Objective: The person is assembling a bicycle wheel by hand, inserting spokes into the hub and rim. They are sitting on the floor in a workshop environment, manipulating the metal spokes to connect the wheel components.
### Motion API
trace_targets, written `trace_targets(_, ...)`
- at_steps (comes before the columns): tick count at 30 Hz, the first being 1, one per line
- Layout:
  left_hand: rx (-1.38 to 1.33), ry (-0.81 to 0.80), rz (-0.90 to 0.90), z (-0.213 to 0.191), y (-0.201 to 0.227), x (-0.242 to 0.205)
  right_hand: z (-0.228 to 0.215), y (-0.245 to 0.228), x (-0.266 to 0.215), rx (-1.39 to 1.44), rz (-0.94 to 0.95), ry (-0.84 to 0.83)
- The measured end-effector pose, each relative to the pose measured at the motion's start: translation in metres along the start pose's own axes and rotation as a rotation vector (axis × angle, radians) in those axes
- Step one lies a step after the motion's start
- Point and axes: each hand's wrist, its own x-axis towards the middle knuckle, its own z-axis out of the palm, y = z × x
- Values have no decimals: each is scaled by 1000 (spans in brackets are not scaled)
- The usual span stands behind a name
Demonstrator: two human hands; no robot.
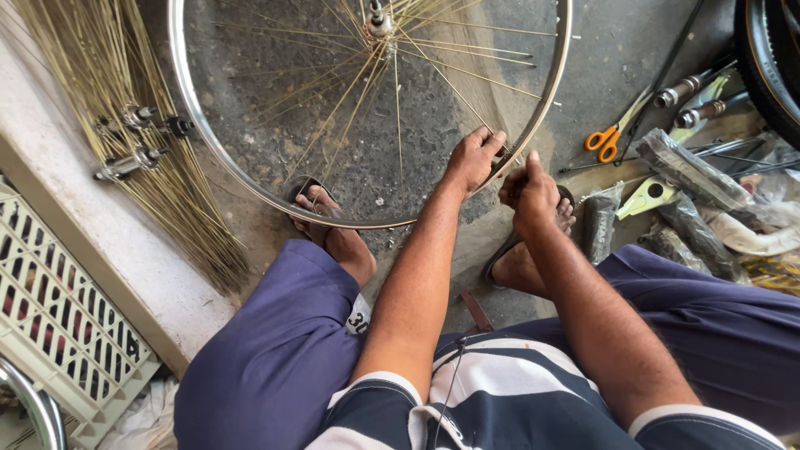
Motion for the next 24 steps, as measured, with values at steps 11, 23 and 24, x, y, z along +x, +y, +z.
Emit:
trace_targets(11,-39,257,236,18,-8,4,-16,1,13,273,10,-411)
trace_targets(23,1130,1006,173,-105,35,33,2,-10,5,212,-20,-206)
trace_targets(24,1176,1061,190,-110,29,33,5,-12,2,211,-33,-200)
